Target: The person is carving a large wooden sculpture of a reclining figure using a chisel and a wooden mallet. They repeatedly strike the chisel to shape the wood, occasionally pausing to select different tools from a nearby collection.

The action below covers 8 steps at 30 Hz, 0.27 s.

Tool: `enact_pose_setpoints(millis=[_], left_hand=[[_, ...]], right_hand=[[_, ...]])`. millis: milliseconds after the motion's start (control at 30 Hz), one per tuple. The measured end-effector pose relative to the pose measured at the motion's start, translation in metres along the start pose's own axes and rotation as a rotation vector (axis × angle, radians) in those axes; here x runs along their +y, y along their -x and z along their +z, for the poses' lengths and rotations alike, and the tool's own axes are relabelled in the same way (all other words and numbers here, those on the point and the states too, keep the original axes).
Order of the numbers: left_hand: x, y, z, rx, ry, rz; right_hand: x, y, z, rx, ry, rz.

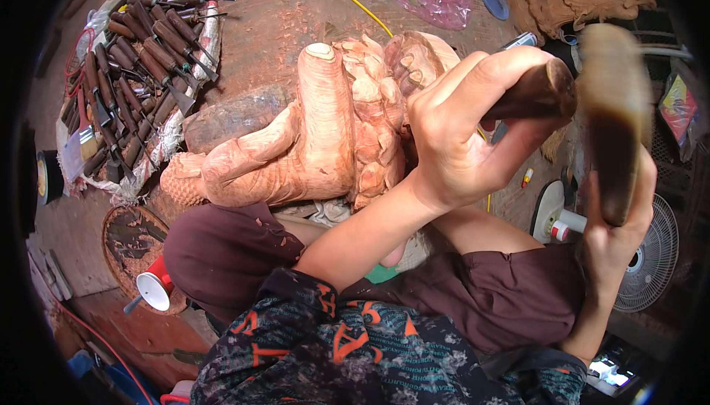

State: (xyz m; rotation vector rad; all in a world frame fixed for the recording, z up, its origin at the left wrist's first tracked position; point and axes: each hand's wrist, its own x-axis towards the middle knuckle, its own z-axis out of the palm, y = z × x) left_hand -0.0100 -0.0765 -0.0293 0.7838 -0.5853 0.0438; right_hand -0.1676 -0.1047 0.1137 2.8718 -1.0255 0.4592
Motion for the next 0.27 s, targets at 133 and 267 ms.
enact_pose_setpoints(millis=[133,267], left_hand=[[-0.001,0.000,-0.004,-0.014,0.001,-0.003],[0.007,0.002,-0.008,-0.076,-0.097,0.042]], right_hand=[[0.011,0.008,-0.011,-0.027,-0.111,0.194],[0.002,-0.006,-0.003,-0.208,0.030,0.031]])
